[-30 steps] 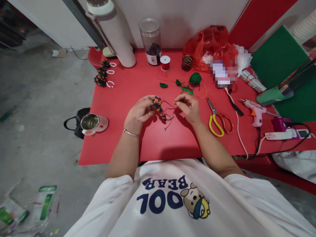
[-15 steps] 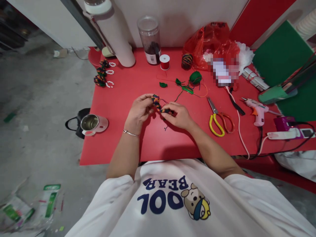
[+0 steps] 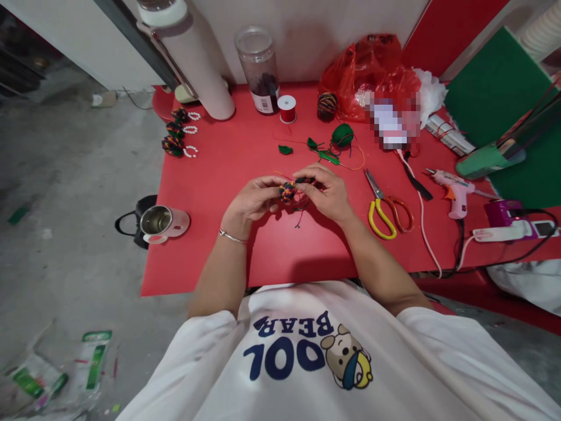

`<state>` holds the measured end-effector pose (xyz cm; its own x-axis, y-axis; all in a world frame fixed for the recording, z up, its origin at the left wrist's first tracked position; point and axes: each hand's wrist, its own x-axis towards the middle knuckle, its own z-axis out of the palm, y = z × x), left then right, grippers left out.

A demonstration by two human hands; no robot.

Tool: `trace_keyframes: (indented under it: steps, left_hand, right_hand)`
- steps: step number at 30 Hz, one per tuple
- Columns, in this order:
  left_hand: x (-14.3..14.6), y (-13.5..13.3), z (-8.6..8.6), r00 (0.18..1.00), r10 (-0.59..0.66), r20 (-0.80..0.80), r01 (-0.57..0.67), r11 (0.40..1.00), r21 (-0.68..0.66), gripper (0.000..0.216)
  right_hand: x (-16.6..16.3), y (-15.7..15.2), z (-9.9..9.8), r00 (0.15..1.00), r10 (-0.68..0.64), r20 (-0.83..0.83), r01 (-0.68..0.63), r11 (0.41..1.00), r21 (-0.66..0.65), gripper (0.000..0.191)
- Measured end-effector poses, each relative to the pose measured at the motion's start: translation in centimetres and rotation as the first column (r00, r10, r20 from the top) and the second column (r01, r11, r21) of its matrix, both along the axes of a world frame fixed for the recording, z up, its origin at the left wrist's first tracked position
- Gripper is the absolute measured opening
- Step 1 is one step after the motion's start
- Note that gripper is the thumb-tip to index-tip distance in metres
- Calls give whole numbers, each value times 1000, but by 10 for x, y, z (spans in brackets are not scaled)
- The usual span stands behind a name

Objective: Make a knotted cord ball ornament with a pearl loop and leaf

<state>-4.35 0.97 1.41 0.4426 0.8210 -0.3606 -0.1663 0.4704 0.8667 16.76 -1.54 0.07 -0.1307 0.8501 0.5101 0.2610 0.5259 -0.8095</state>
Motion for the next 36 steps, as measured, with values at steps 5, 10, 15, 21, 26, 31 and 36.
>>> trace_keyframes:
  steps: [5,10,15,21,26,31,36]
  left_hand:
    - [-1,0,-4,999,-24,32,23,1000,11,32]
    - [0,-1,-6,997,-27,71,25,999,33,35]
    - [3,-3,-3,992,-32,125,21,996,88,52]
    - [6,-6,-1,995,3,104,-16,992,126,76]
    - [5,-7,-2,998,35,43,-41,987,154,42]
    - [0,-4,2,995,66,69,-76,987,144,36]
    - [-1,-3,3,995,59,86,-69,991,111,32]
  right_hand:
    - [-1,-1,3,999,-48,5,48,996,-80,16]
    - [-6,-1,2,997,-73,-14,68,972,-224,22]
    - [-9,2,-4,994,-96,-54,77,955,-285,29]
    - [-8,5,-11,990,-99,-98,65,951,-304,29]
    - [-5,8,-15,991,-64,-114,22,940,-341,31]
    - [7,10,-8,960,-37,-277,-95,889,-448,45]
    - [33,21,-12,921,-128,-369,-50,899,-435,63]
